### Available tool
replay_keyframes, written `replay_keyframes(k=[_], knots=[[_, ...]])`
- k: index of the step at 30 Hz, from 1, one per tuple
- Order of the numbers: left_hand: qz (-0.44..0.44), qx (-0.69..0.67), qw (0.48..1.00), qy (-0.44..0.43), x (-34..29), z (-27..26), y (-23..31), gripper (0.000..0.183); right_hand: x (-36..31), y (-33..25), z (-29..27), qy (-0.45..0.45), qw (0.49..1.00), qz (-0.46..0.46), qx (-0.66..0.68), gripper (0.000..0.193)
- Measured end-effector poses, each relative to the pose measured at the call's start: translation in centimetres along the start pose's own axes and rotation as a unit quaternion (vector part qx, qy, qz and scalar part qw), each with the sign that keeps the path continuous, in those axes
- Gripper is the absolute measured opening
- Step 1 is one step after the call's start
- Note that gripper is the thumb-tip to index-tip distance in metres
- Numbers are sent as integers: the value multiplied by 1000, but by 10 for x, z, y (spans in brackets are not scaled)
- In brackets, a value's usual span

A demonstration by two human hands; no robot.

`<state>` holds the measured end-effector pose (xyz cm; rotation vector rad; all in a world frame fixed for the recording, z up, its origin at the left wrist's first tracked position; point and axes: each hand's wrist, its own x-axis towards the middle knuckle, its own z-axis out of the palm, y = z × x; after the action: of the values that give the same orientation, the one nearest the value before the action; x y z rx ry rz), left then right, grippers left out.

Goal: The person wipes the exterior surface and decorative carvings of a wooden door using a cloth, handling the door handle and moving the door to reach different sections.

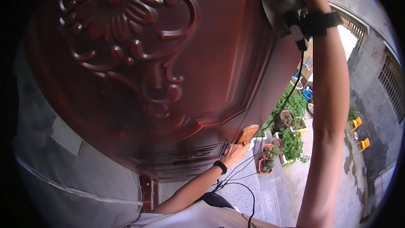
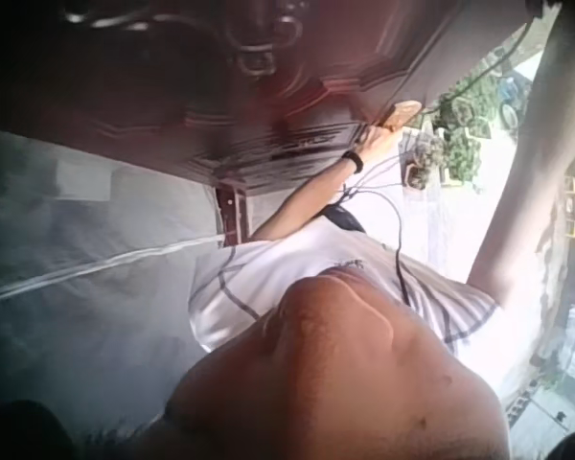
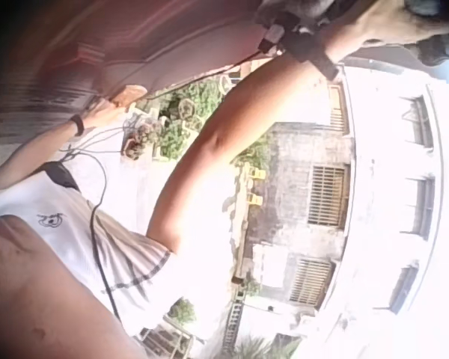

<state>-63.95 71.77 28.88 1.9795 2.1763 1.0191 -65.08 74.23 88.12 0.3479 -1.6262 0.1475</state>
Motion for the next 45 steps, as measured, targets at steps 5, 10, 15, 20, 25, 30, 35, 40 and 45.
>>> replay_keyframes(k=[5,10,15,20,25,30,35,40,45], knots=[[8,-2,999,43,-8,9,-18,23,-27,16,7,-27,994,-43,93,64],[4,-5,999,35,-2,9,-14,22,-70,12,-3,-37,990,-104,-82,58],[19,-12,999,38,-3,13,-13,27,-159,-20,17,-74,993,-95,-17,70],[8,7,1000,17,0,26,-19,27,-267,-39,41,-207,971,-111,-41,72],[-13,-7,1000,20,4,11,-13,30,-262,-76,27,-427,874,-208,-99,80],[-24,-26,999,17,-4,-11,-5,31,-138,-81,24,-184,918,-311,-165,70],[-25,2,1000,16,-1,8,-7,22,-79,-105,89,71,995,-44,-49,56],[-15,69,995,75,-9,21,-9,30,-152,-184,159,-72,984,-159,-17,69],[30,52,998,32,6,39,-16,30,-210,-191,170,-89,961,-255,53,32]])
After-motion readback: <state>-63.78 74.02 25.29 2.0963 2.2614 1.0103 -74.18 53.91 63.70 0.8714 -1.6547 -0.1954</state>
